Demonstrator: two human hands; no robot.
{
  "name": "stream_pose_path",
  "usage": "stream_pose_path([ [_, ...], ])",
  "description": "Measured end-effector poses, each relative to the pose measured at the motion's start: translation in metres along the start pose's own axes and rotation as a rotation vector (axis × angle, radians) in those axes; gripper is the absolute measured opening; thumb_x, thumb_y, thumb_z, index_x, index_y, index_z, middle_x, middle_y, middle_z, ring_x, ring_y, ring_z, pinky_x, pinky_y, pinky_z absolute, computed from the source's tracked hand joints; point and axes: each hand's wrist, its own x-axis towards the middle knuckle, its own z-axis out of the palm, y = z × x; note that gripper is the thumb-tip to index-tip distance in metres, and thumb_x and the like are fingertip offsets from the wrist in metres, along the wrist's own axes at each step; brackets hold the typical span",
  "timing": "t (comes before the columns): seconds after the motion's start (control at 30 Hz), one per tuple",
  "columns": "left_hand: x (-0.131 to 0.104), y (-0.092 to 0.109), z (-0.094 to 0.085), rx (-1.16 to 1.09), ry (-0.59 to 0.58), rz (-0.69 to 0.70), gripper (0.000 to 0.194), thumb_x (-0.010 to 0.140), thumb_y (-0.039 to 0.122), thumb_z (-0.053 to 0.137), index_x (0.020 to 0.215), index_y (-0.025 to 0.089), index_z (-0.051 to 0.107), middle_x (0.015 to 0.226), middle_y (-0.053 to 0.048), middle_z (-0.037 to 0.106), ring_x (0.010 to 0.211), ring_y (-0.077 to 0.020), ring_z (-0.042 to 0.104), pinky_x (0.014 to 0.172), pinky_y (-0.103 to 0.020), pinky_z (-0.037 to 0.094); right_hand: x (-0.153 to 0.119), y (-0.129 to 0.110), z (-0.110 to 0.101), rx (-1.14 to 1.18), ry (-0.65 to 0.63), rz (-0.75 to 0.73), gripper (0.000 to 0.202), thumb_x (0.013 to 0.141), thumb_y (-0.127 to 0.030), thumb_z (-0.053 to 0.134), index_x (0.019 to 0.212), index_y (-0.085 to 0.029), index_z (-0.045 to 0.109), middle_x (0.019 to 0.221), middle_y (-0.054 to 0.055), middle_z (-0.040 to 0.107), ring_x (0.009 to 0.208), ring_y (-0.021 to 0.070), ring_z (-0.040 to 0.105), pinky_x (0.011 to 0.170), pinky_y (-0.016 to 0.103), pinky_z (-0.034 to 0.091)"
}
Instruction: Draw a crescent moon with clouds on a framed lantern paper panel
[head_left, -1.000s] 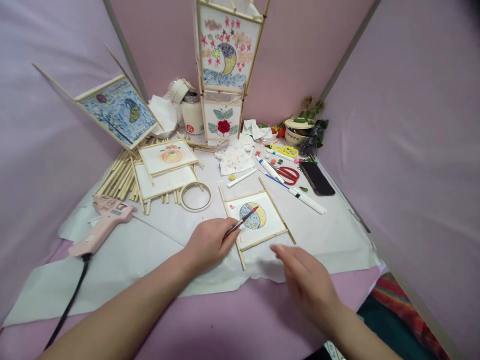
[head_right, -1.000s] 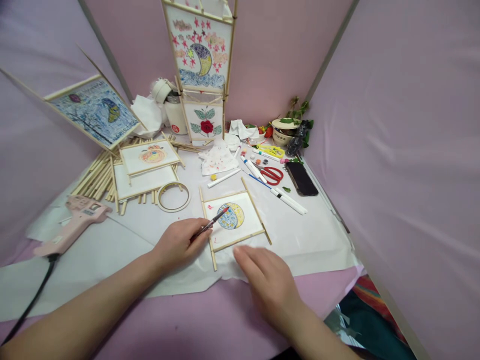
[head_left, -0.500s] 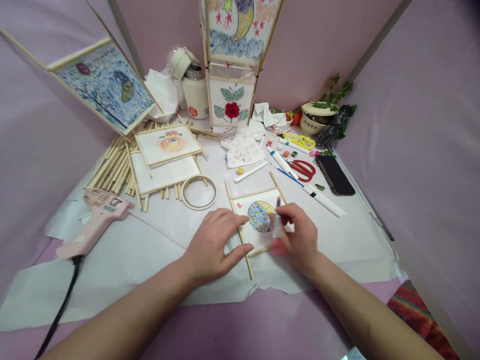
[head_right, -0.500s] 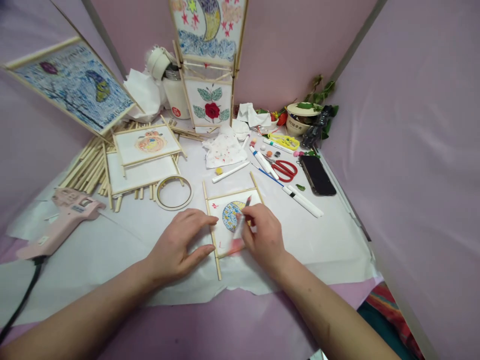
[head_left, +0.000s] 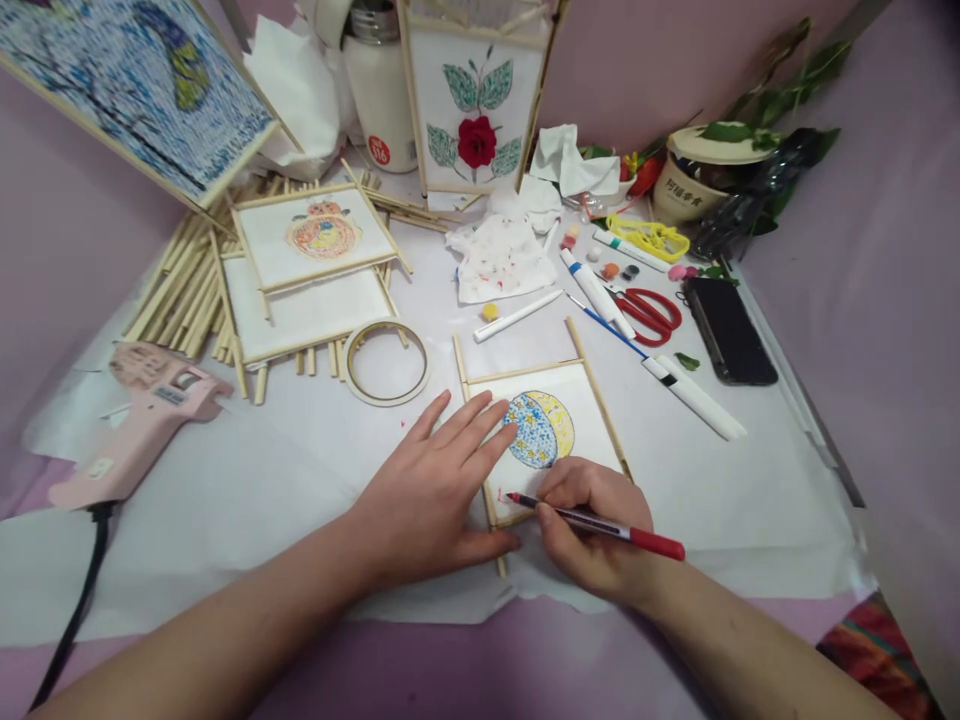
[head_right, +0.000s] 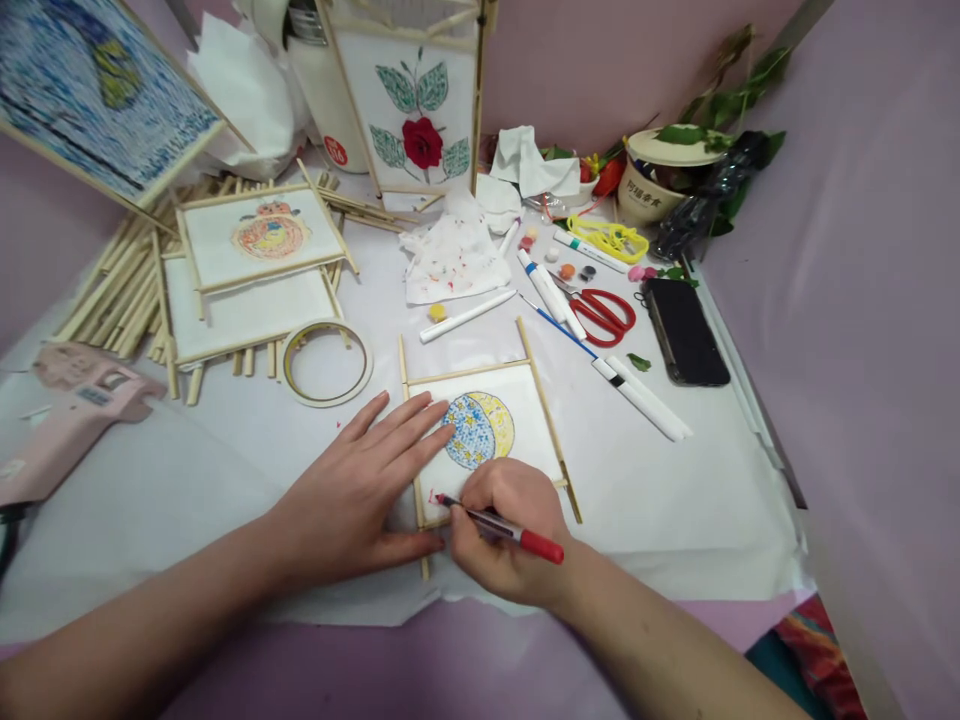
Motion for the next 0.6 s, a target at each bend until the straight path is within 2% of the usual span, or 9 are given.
stream_pose_path([
  [0.3,0.0006,-0.0012,0.0014,0.010,-0.023,0.000,0.084,0.080,0.059,0.060,0.145,0.012,0.035,0.154,-0.017,0.028,0.143,-0.0348,0.022,0.117,-0.057,0.010,0.0024,-0.0010,0.0008,-0.063,-0.035,-0.060,0.014,0.082,-0.008,0.053,0.081,-0.022,0.050,0.067,0.000,0.061,0.060,0.0125,0.059,0.054,0.025,0.047],
  [0.6,0.0007,0.0005,0.0018,0.011,0.006,-0.002,0.080,0.081,0.056,0.060,0.143,0.011,0.038,0.152,-0.019,0.032,0.142,-0.0360,0.025,0.116,-0.058,0.011,-0.0002,0.0004,0.0029,-0.099,-0.026,-0.121,0.016,0.081,-0.007,0.054,0.084,-0.022,0.051,0.071,0.001,0.063,0.062,0.0141,0.060,0.056,0.027,0.049],
])
